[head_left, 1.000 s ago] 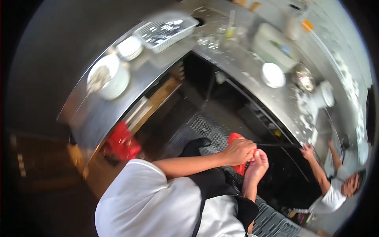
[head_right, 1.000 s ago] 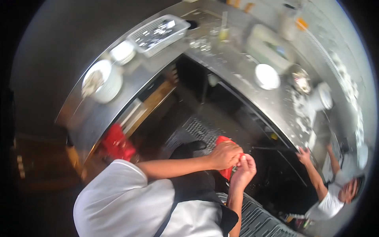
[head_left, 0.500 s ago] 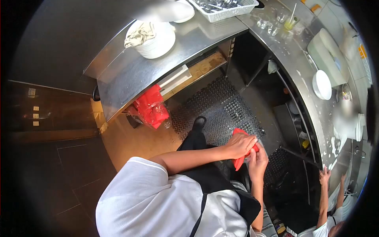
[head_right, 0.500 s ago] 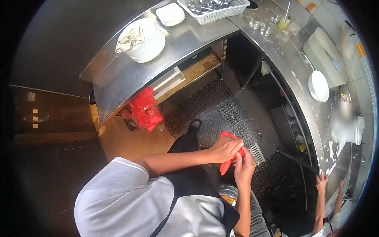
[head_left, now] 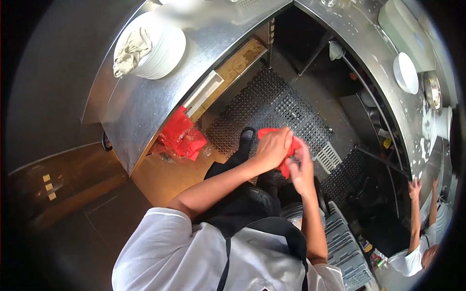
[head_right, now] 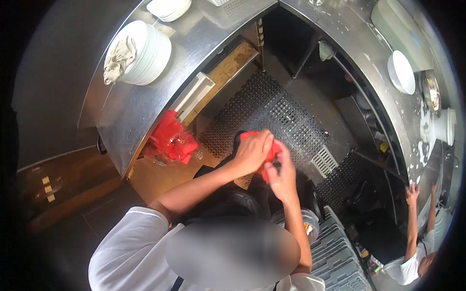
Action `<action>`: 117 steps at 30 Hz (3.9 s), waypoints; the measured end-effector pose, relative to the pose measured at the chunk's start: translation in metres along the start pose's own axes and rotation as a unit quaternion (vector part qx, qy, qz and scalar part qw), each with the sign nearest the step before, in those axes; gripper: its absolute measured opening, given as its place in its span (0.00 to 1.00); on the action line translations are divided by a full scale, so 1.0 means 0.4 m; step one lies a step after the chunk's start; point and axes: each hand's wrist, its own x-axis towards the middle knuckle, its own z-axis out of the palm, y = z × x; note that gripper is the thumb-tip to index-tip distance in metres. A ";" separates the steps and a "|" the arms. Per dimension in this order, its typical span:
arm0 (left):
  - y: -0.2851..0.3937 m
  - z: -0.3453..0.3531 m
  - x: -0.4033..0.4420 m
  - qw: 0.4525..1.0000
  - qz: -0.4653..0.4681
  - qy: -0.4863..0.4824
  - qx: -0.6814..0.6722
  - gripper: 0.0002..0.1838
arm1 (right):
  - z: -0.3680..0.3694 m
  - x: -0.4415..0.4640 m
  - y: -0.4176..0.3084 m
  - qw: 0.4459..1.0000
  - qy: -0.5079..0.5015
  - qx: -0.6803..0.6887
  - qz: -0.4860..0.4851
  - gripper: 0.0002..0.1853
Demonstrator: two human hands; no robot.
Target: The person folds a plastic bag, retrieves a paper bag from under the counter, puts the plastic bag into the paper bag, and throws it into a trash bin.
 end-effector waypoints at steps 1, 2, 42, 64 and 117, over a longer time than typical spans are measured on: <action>-0.017 -0.008 0.019 0.999 -0.027 -0.008 0.024 0.14 | 0.025 0.008 0.020 0.995 -0.035 -0.091 -0.004 0.40; -0.034 -0.009 0.029 0.999 -0.037 -0.019 0.030 0.14 | 0.055 0.025 0.008 0.989 -0.034 -0.142 -0.006 0.42; -1.450 -0.253 -0.002 0.619 -0.454 0.506 -0.393 0.13 | 0.111 -0.130 0.527 0.926 0.038 -0.311 0.210 0.21; -1.576 -0.338 -0.239 0.781 -0.311 0.448 -0.303 0.15 | 0.243 -0.009 0.590 0.917 -0.070 -0.392 0.012 0.17; -1.440 -0.245 0.317 0.870 -0.374 -0.174 0.270 0.27 | 0.391 0.250 0.781 0.911 -0.137 -0.346 0.179 0.21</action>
